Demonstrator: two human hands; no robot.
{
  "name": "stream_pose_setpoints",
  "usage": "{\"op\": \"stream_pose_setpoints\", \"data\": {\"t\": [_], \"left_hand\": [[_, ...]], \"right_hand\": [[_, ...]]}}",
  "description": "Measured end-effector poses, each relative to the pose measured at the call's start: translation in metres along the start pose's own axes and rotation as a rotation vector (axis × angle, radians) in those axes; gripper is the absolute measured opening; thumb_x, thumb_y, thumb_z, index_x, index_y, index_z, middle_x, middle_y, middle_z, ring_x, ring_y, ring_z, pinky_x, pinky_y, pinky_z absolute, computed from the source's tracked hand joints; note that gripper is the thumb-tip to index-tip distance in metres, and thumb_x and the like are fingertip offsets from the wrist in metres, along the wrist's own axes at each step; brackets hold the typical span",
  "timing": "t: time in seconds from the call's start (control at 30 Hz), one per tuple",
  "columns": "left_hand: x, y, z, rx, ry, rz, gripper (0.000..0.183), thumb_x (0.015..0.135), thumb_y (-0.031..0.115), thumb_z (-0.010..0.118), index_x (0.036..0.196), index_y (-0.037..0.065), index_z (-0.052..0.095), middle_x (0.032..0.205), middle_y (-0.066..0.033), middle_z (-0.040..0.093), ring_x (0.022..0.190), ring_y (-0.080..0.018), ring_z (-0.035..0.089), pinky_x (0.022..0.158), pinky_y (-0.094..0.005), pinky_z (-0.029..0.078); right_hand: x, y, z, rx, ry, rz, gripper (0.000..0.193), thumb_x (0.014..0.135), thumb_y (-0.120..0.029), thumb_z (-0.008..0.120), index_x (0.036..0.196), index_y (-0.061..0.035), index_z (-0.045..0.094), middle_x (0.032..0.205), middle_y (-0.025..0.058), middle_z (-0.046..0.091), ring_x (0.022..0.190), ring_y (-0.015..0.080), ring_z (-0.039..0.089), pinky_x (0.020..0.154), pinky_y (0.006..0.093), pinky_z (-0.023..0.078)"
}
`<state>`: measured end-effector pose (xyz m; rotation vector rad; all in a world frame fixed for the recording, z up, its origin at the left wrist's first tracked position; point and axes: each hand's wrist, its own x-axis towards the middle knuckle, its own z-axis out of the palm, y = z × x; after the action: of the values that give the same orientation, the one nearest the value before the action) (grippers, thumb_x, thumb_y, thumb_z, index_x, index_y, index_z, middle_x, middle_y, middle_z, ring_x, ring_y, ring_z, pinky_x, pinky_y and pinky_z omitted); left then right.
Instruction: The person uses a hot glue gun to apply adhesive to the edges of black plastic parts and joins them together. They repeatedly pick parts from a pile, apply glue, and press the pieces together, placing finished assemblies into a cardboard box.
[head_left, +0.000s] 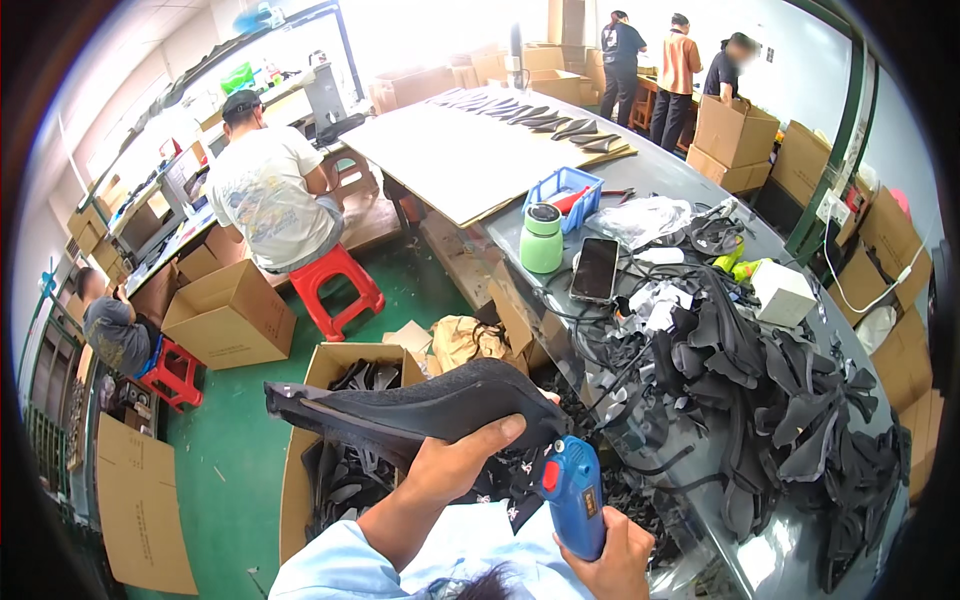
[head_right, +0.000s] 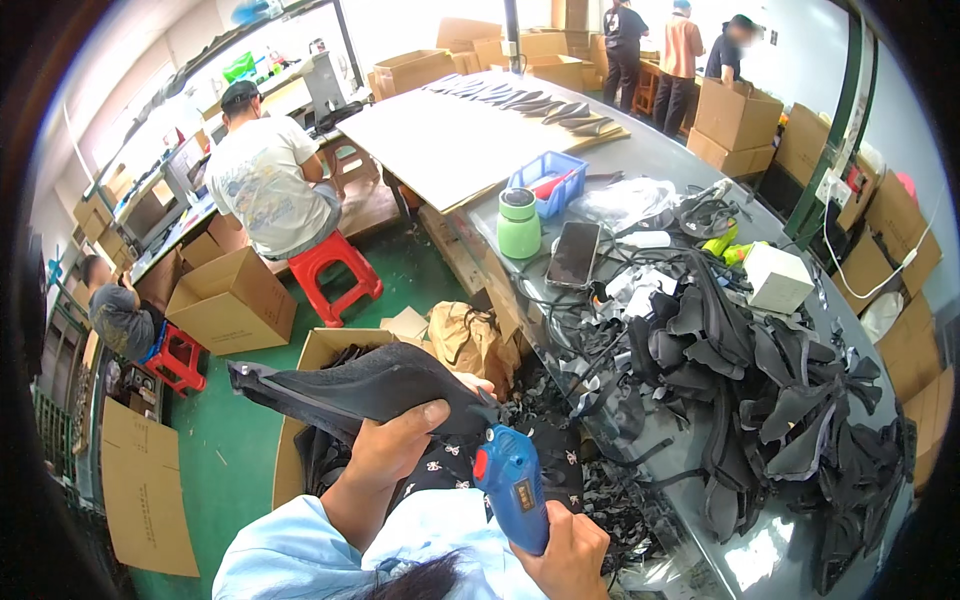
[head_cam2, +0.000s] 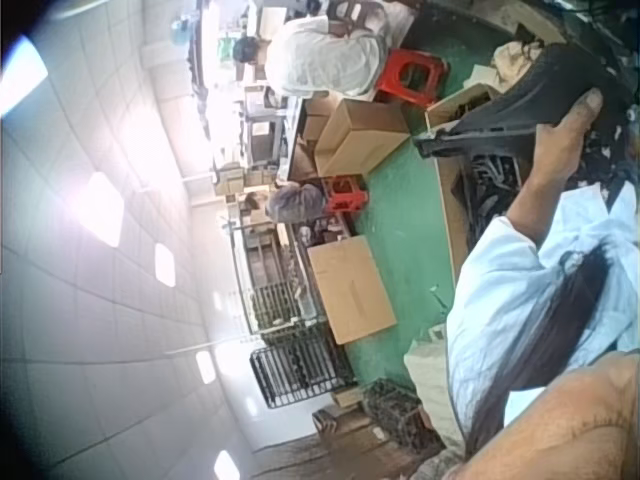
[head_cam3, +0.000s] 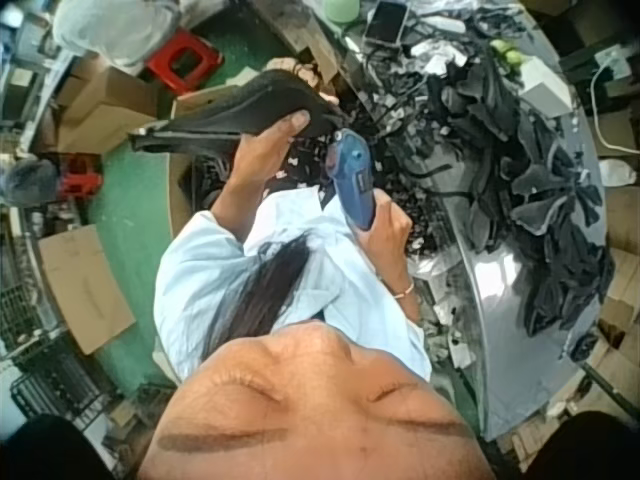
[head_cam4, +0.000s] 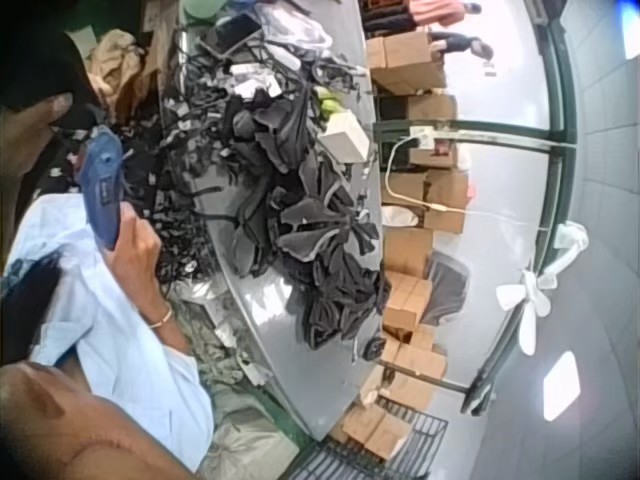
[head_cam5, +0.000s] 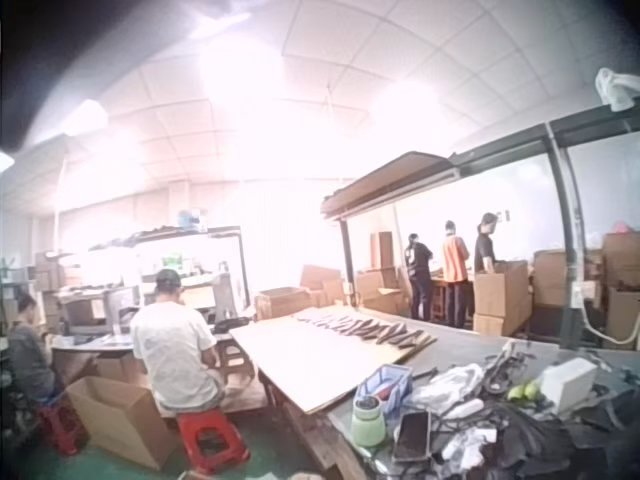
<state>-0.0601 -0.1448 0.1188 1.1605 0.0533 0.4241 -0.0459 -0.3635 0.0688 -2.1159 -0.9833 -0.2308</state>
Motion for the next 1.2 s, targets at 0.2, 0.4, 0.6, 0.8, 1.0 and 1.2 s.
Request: {"op": "stream_pose_setpoints", "data": {"t": [0.2, 0.4, 0.6, 0.8, 1.0, 1.2], "left_hand": [[-0.006, 0.0, -0.01, 0.297, -0.064, 0.097, 0.03, 0.083, 0.009, 0.06, 0.11, -0.002, 0.052, 0.096, -0.0059, 0.058, 0.089, -0.0131, 0.053, 0.08, -0.0263, 0.043], [-0.009, -0.005, -0.004, -0.011, 0.104, 0.094, 0.024, 0.084, 0.01, 0.061, 0.104, -0.002, 0.056, 0.099, -0.0034, 0.056, 0.091, -0.0095, 0.051, 0.08, -0.0227, 0.041], [-0.009, -0.015, -0.008, 0.102, 0.127, 0.066, 0.022, 0.084, 0.005, 0.059, 0.104, -0.002, 0.056, 0.096, -0.0034, 0.057, 0.088, -0.0093, 0.051, 0.078, -0.0224, 0.041], [-0.009, -0.016, -0.001, 0.13, 0.115, 0.112, 0.022, 0.083, 0.005, 0.06, 0.104, -0.001, 0.056, 0.095, -0.003, 0.057, 0.088, -0.0093, 0.051, 0.078, -0.0226, 0.041], [-0.007, -0.007, 0.0, 0.176, 0.028, 0.106, 0.024, 0.083, 0.005, 0.059, 0.106, -0.002, 0.055, 0.096, -0.0022, 0.057, 0.087, -0.0085, 0.05, 0.077, -0.0219, 0.04], [0.001, 0.019, -0.008, 0.337, -0.14, -0.041, 0.029, 0.075, 0.001, 0.06, 0.104, -0.005, 0.057, 0.095, -0.0076, 0.061, 0.088, -0.0154, 0.056, 0.079, -0.0281, 0.043]], "right_hand": [[0.002, -0.004, -0.001, 0.069, -0.031, 0.04, 0.05, 0.065, -0.02, 0.077, 0.101, 0.0006, 0.05, 0.069, 0.0177, 0.057, 0.06, 0.0346, 0.058, 0.055, 0.0391, 0.046], [0.0, -0.002, 0.0, 0.084, -0.047, 0.058, 0.052, 0.064, -0.02, 0.078, 0.102, 0.0, 0.049, 0.069, 0.0181, 0.057, 0.06, 0.0345, 0.059, 0.055, 0.0393, 0.047], [0.003, -0.009, -0.001, 0.136, -0.073, 0.081, 0.057, 0.062, -0.022, 0.08, 0.105, -0.0013, 0.047, 0.07, 0.0187, 0.058, 0.061, 0.0354, 0.059, 0.055, 0.0393, 0.047], [0.006, -0.012, -0.002, 0.215, -0.094, 0.122, 0.062, 0.06, -0.024, 0.082, 0.106, -0.0026, 0.047, 0.072, 0.0187, 0.059, 0.064, 0.0356, 0.06, 0.056, 0.0395, 0.048], [0.006, -0.014, -0.004, 0.275, -0.109, 0.16, 0.062, 0.059, -0.024, 0.082, 0.105, -0.0023, 0.047, 0.073, 0.0182, 0.059, 0.064, 0.0348, 0.06, 0.057, 0.0389, 0.048], [0.004, -0.007, -0.001, 0.159, -0.065, 0.067, 0.055, 0.062, -0.021, 0.079, 0.103, -0.0011, 0.049, 0.07, 0.0177, 0.058, 0.061, 0.0349, 0.058, 0.055, 0.0396, 0.046]]}}
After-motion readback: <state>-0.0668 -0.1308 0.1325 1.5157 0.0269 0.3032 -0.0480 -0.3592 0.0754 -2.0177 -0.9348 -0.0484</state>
